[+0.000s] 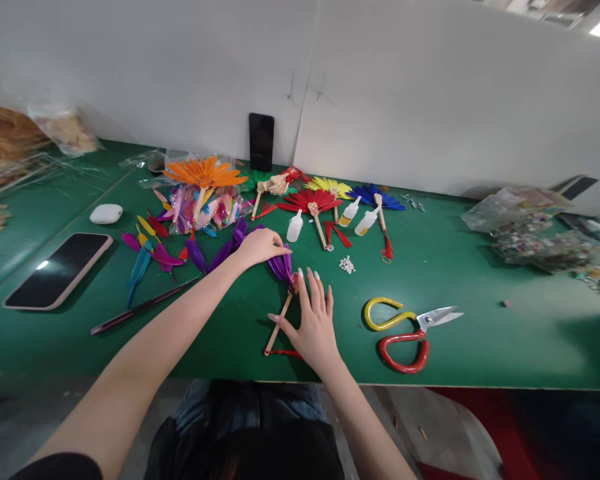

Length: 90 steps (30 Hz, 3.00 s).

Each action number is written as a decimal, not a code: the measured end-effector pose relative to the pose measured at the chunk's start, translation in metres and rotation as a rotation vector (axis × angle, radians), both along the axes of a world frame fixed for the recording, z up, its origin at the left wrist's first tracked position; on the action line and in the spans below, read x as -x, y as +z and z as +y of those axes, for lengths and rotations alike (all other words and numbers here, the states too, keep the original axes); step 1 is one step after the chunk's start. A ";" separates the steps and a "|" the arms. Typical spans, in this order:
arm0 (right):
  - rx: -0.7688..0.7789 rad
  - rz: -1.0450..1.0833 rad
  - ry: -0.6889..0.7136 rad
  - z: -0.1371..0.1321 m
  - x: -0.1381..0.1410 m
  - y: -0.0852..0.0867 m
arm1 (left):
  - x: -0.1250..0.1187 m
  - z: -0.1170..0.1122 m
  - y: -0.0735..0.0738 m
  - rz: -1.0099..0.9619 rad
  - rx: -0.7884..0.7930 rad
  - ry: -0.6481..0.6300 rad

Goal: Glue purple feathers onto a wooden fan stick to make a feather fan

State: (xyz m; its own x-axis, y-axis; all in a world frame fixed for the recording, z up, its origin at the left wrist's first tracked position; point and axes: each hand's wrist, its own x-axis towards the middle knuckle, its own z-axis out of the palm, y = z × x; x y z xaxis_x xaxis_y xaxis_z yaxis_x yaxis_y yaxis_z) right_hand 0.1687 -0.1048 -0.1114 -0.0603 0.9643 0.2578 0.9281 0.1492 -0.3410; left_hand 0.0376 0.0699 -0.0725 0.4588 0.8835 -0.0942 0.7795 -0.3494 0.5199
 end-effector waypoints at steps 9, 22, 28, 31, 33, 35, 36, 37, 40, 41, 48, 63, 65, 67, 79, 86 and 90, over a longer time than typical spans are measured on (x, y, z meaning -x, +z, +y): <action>0.001 0.004 0.001 0.000 0.000 0.001 | 0.000 0.007 -0.004 -0.078 0.125 -0.002; 0.005 -0.043 0.023 -0.001 -0.001 0.001 | 0.012 0.011 -0.009 -0.378 0.350 -0.015; 0.003 -0.047 0.027 0.000 -0.001 0.001 | 0.015 0.013 -0.012 -0.389 0.375 -0.004; 0.007 -0.045 0.026 0.000 -0.001 0.001 | 0.015 0.013 -0.013 -0.393 0.367 -0.012; 0.002 -0.041 0.026 0.000 -0.001 0.001 | 0.015 0.012 -0.013 -0.398 0.359 -0.021; -0.002 -0.036 0.028 -0.001 -0.001 0.001 | 0.015 0.012 -0.012 -0.401 0.357 -0.027; -0.002 -0.035 0.028 -0.001 -0.001 0.001 | 0.015 0.012 -0.012 -0.401 0.358 -0.029; -0.001 -0.035 0.027 -0.001 -0.001 0.001 | 0.015 0.012 -0.012 -0.399 0.359 -0.029; -0.003 -0.040 0.023 -0.001 -0.001 0.001 | 0.015 0.012 -0.012 -0.390 0.356 -0.028; -0.005 -0.042 0.022 -0.001 0.000 0.001 | 0.014 0.012 -0.012 -0.389 0.352 -0.030; -0.009 -0.048 0.019 -0.001 0.000 0.001 | 0.016 0.012 -0.009 -0.341 0.320 -0.031; -0.005 -0.045 0.022 -0.001 0.000 0.002 | 0.035 0.014 -0.001 -0.124 0.174 -0.092; -0.012 -0.045 0.024 -0.001 0.000 0.001 | 0.033 0.014 -0.003 -0.130 0.156 -0.100; -0.015 -0.046 0.027 -0.001 0.000 0.001 | 0.031 0.014 -0.004 -0.149 0.147 -0.106; -0.004 -0.054 0.030 0.000 -0.001 0.001 | 0.043 0.017 -0.001 -0.134 0.145 -0.165; -0.021 -0.057 0.038 -0.001 -0.001 0.000 | 0.044 0.018 -0.004 -0.190 0.129 -0.181; -0.024 -0.054 0.035 0.000 -0.001 -0.001 | 0.040 0.015 -0.003 -0.192 0.086 -0.164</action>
State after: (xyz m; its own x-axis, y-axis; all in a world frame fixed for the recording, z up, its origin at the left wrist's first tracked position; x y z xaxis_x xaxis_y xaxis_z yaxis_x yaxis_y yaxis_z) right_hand 0.1697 -0.1051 -0.1122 -0.1087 0.9549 0.2764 0.9392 0.1898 -0.2861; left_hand -0.0027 0.0848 -0.0752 0.6123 0.7882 -0.0627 0.6001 -0.4116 0.6859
